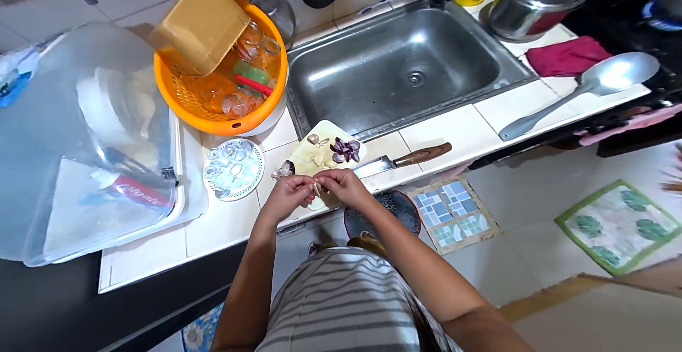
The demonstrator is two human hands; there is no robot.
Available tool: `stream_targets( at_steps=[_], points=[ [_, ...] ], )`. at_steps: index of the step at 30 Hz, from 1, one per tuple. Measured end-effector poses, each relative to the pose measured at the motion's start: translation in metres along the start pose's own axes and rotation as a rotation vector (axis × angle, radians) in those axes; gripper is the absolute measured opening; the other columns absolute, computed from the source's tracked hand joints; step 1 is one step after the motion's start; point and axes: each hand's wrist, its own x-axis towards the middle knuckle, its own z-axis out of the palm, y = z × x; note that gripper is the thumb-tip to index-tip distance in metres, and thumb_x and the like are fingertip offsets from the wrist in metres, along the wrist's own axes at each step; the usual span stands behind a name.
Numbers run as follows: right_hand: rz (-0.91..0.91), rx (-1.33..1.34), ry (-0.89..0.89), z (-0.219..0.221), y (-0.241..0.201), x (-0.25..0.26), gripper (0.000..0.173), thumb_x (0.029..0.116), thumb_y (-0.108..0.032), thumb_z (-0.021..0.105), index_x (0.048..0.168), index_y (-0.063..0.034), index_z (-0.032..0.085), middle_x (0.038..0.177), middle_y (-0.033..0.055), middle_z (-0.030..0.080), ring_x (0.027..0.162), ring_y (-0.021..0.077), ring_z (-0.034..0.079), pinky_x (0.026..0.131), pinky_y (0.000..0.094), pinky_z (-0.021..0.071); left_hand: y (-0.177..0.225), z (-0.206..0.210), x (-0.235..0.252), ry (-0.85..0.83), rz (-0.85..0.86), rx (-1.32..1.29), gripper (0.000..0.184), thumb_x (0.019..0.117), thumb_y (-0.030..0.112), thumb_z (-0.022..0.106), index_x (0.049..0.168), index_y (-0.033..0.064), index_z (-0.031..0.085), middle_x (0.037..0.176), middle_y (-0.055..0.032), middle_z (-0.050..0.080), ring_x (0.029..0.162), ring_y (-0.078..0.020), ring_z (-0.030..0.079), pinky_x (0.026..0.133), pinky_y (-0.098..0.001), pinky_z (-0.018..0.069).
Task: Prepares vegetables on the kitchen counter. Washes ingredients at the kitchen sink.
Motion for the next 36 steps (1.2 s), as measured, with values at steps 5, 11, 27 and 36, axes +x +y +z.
stream_targets(
  at_steps=[5, 11, 27, 36],
  points=[
    [-0.01, 0.051, 0.013, -0.001, 0.007, 0.0, 0.024, 0.1042, 0.002, 0.046, 0.11, 0.0129, 0.067, 0.088, 0.0114, 0.067, 0.077, 0.0045, 0.059, 0.078, 0.021, 0.0504, -0.003, 0.0, 0.0, -0.011, 0.039, -0.052, 0.018, 0.0985, -0.002, 0.052, 0.092, -0.004, 0.068, 0.072, 0.0066, 0.065, 0.067, 0.0037, 0.062, 0.067, -0.0139, 0.0533],
    [-0.053, 0.019, 0.046, -0.001, 0.012, 0.0, 0.025, 0.1039, 0.003, 0.045, 0.112, 0.0127, 0.066, 0.092, 0.0145, 0.068, 0.079, 0.007, 0.059, 0.078, 0.0233, 0.05, 0.0, -0.004, -0.001, 0.012, -0.01, 0.015, 0.016, 0.0998, 0.0, 0.053, 0.095, -0.006, 0.068, 0.074, 0.0035, 0.064, 0.067, 0.0027, 0.061, 0.065, -0.0138, 0.0519],
    [-0.066, 0.155, 0.251, 0.005, 0.025, 0.006, 0.019, 0.0993, 0.002, 0.054, 0.108, 0.0113, 0.067, 0.084, 0.0063, 0.066, 0.069, 0.0002, 0.057, 0.069, 0.0186, 0.0504, -0.006, -0.021, -0.004, 0.112, -0.072, 0.147, 0.015, 0.1007, 0.002, 0.057, 0.101, -0.0079, 0.068, 0.075, -0.002, 0.065, 0.066, 0.0, 0.061, 0.067, -0.0172, 0.0535],
    [0.04, 0.463, 0.229, 0.013, 0.018, 0.006, 0.015, 0.0963, 0.008, 0.054, 0.098, 0.0041, 0.068, 0.075, -0.0058, 0.065, 0.069, -0.0019, 0.06, 0.072, 0.0186, 0.0528, -0.014, -0.02, 0.0, 0.262, -0.121, 0.153, 0.016, 0.1012, 0.003, 0.058, 0.107, -0.0082, 0.068, 0.081, -0.0078, 0.067, 0.068, -0.0049, 0.062, 0.07, -0.0228, 0.0544]
  ],
)
